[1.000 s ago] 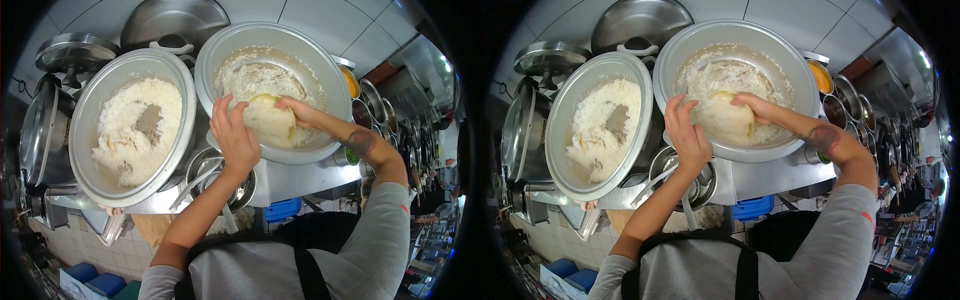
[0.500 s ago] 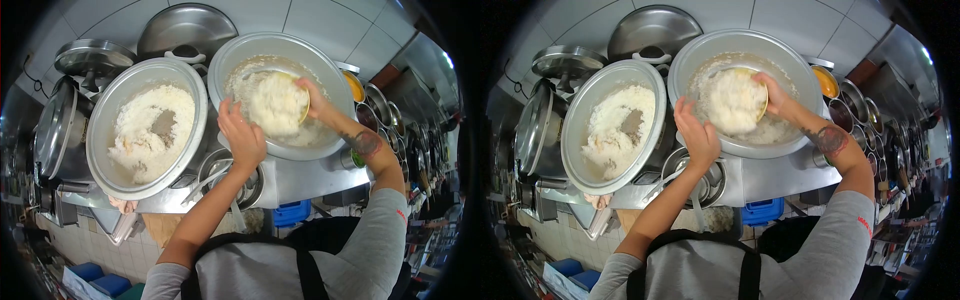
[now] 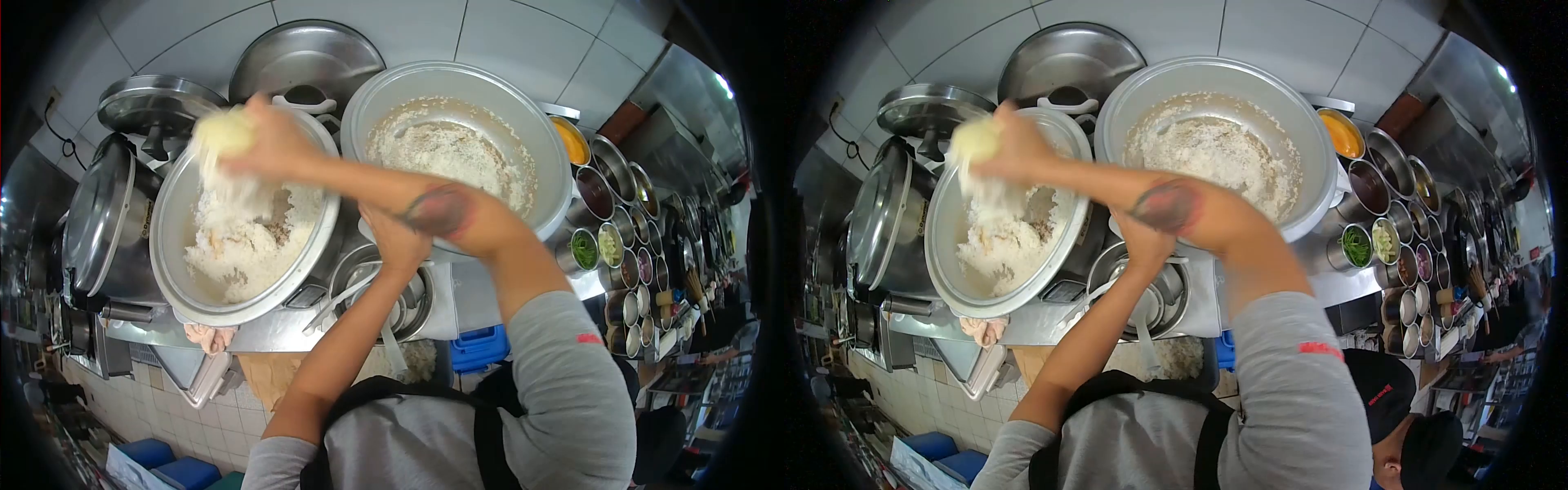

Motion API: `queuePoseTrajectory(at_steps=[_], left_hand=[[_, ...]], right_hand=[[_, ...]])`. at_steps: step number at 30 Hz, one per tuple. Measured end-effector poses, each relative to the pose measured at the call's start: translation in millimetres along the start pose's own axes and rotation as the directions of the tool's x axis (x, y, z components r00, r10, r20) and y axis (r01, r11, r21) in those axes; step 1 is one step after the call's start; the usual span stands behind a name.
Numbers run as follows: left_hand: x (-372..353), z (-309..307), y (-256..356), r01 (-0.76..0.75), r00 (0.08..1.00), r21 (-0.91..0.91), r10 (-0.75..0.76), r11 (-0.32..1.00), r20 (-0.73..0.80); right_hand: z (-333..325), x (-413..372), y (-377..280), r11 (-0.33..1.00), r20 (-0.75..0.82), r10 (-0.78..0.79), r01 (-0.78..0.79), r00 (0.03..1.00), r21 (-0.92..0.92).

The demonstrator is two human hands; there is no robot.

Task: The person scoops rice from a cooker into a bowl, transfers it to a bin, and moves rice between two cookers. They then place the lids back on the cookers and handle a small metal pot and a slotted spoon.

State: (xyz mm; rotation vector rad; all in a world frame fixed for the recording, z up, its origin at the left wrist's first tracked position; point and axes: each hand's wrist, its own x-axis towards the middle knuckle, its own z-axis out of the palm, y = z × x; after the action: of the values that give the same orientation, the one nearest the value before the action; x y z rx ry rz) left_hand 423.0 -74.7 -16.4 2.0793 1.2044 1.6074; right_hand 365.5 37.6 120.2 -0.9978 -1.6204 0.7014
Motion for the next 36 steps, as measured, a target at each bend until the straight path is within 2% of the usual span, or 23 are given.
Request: queuePoseTrajectory(at_steps=[1,2,4,5,7,9,10,11,13,14,16,17,19,20,21,23,24,25,27,29,31,32,36], left_hand=[[-9,2,-10,-0.004,1.000,-0.002,0.004,1.000,0.003],[-22,5,-25,0.159,0.975,-0.243,-0.113,0.957,0.193],[-24,12,-31,0.244,0.949,-0.387,-0.136,0.889,0.286],[-25,16,-35,0.292,0.932,-0.449,-0.147,0.845,0.331],[7,2,3,0.012,0.999,0.031,-0.010,0.999,-0.048],[15,-5,13,0.042,0.999,-0.044,-0.043,0.998,-0.026],[16,-5,14,0.020,0.999,-0.035,-0.021,0.999,-0.037],[17,-5,15,-0.001,0.999,-0.025,0.000,1.000,-0.048],[15,-6,15,0.006,0.999,-0.021,-0.007,1.000,-0.042],[16,-5,15,0.004,0.999,-0.015,-0.005,1.000,-0.041],[18,-4,15,0.005,0.999,-0.021,-0.006,1.000,-0.044],[16,-5,14,0.009,0.999,-0.024,-0.010,1.000,-0.042],[14,-6,16,0.021,0.999,-0.015,-0.021,1.000,-0.031],[16,-6,16,0.021,0.999,-0.013,-0.022,1.000,-0.029],[17,-6,14,0.028,0.999,-0.004,-0.028,1.000,-0.037],[15,-5,14,0.005,0.999,0.006,-0.005,1.000,-0.032],[14,-5,13,0.013,0.999,0.009,-0.012,1.000,-0.035],[13,-5,12,0.012,0.999,-0.007,-0.012,1.000,-0.030],[15,-7,12,0.016,1.000,-0.017,-0.017,1.000,-0.020],[15,-7,13,0.024,0.999,-0.030,-0.025,0.999,-0.022],[14,-8,13,0.037,0.999,-0.023,-0.037,0.999,-0.008],[16,-8,13,0.041,0.999,-0.019,-0.041,0.999,-0.004],[15,-6,13,0.037,0.999,-0.012,-0.037,0.999,-0.005]], right_hand=[[15,-8,5,0.980,0.076,-0.182,0.187,0.980,-0.068],[16,-10,3,0.980,0.071,-0.182,0.187,0.981,-0.072],[15,-12,-2,0.777,-0.059,-0.613,0.588,0.788,-0.226],[1,-13,-10,0.818,-0.085,-0.557,0.527,0.827,-0.231],[-56,-13,-13,0.845,-0.138,-0.498,0.442,0.856,-0.302],[-122,-19,4,0.791,-0.195,-0.495,0.347,0.847,-0.503],[-150,-25,24,0.857,-0.288,-0.315,0.141,0.904,-0.495],[-174,-38,32,0.869,-0.305,-0.021,-0.134,0.952,-0.477],[-206,-74,106,0.731,-0.344,0.210,-0.381,0.915,-0.566],[-217,-91,134,0.653,-0.398,0.287,-0.482,0.872,-0.585],[-237,-109,118,0.622,-0.284,0.508,-0.574,0.813,-0.532],[-239,-113,100,0.623,-0.272,0.513,-0.571,0.814,-0.534],[-243,-116,63,0.567,-0.101,0.757,-0.726,0.645,-0.388],[-238,-116,69,0.585,-0.146,0.665,-0.632,0.733,-0.508],[-235,-116,73,0.590,-0.133,0.664,-0.625,0.736,-0.512],[-228,-121,76,0.681,0.163,0.349,-0.130,0.923,-0.721],[-226,-128,89,0.649,0.289,0.211,0.087,0.934,-0.756],[-227,-132,99,0.651,0.292,0.215,0.086,0.932,-0.754],[-233,-138,109,0.383,0.588,0.046,0.529,0.808,-0.757],[-244,-142,112,0.407,0.595,0.005,0.542,0.804,-0.736],[-257,-136,102,0.612,0.554,0.244,0.317,0.796,-0.725],[-260,-130,90,0.645,0.538,0.293,0.251,0.791,-0.721],[-281,-85,101,0.612,0.420,0.496,0.037,0.760,-0.790]])
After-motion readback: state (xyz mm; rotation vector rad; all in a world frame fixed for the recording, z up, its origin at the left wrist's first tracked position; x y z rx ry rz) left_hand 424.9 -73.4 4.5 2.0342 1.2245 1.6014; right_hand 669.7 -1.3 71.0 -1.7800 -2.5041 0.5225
